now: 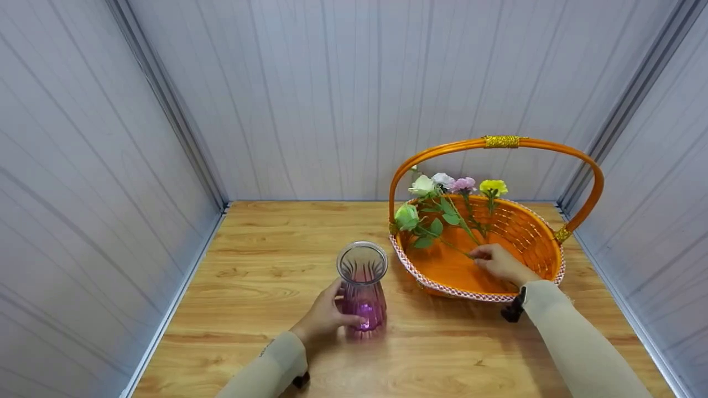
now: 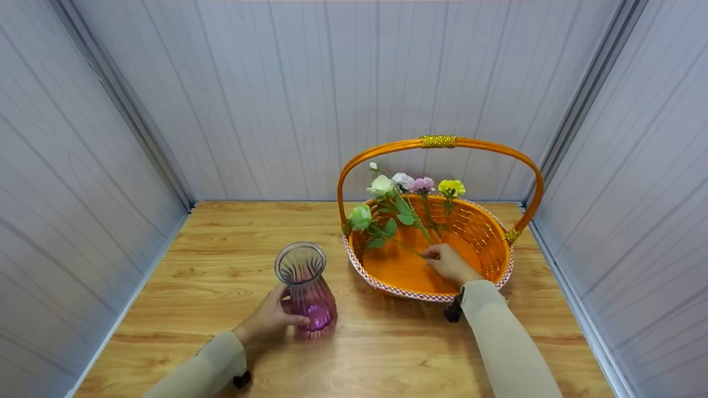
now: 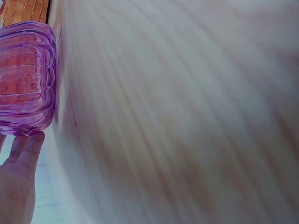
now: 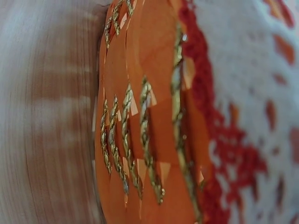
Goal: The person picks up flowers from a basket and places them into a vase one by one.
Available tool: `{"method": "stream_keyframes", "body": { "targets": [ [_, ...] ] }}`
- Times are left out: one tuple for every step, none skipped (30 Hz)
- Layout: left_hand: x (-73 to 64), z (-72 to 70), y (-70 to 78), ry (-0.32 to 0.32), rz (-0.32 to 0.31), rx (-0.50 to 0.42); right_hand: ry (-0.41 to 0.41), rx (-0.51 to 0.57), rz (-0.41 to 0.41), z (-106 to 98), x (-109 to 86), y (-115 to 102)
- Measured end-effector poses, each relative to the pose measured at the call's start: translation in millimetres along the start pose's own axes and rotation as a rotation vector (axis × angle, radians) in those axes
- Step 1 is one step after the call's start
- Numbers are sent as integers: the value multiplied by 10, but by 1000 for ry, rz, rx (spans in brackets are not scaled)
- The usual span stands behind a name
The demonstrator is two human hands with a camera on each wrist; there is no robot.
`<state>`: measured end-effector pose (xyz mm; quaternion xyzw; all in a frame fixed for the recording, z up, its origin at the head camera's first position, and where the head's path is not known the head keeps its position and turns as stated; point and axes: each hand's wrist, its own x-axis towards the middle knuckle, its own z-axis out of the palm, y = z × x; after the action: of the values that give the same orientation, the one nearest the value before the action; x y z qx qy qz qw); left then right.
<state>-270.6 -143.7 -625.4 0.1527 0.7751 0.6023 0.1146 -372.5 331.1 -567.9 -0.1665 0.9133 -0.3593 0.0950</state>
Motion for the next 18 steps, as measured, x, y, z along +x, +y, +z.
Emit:
{"method": "stream_keyframes", "body": {
  "targets": [
    [1, 1, 1, 0, -2, 1, 6, 0, -3, -1, -2, 0],
    [3, 1, 0, 0, -3, 2, 10, 2, -2, -3, -2, 0],
    [5, 0, -3, 0, -2, 6, 14, 3, 0, -4, -3, -1],
    [7, -1, -5, 0, -1, 6, 16, 6, 1, -5, -4, -2],
    [9, -1, -7, -2, 0, 9, 16, 7, 3, -8, -7, -1],
    [10, 0, -9, -3, 0, 11, 16, 6, 4, -11, -10, -4],
    [13, -2, -12, -4, 2, 13, 19, 7, 10, -13, -11, -8],
    [17, -3, -16, -4, 4, 16, 21, 10, 17, -18, -13, -12],
    [19, -5, -19, -5, 6, 16, 24, 11, 18, -23, -16, -17],
    [21, -6, -23, -7, 13, 18, 24, 12, 19, -29, -19, -21],
    [22, -7, -25, -6, 13, 20, 27, 12, 19, -35, -21, -26],
    [23, -8, -28, -6, 12, 19, 30, 15, 21, -38, -20, -29],
    [23, -10, -29, -6, 11, 17, 34, 20, 24, -41, -21, -32],
    [23, -10, -31, -5, 9, 16, 34, 24, 22, -44, -23, -36],
    [23, -11, -33, -6, 5, 15, 39, 28, 23, -45, -22, -36],
    [22, -12, -34, -6, 2, 12, 40, 30, 19, -46, -22, -37],
    [23, -13, -33, -5, -7, 9, 44, 32, 14, -47, -24, -37],
    [22, -13, -35, -7, -6, 6, 51, 40, 15, -49, -25, -39]
  ]
}}
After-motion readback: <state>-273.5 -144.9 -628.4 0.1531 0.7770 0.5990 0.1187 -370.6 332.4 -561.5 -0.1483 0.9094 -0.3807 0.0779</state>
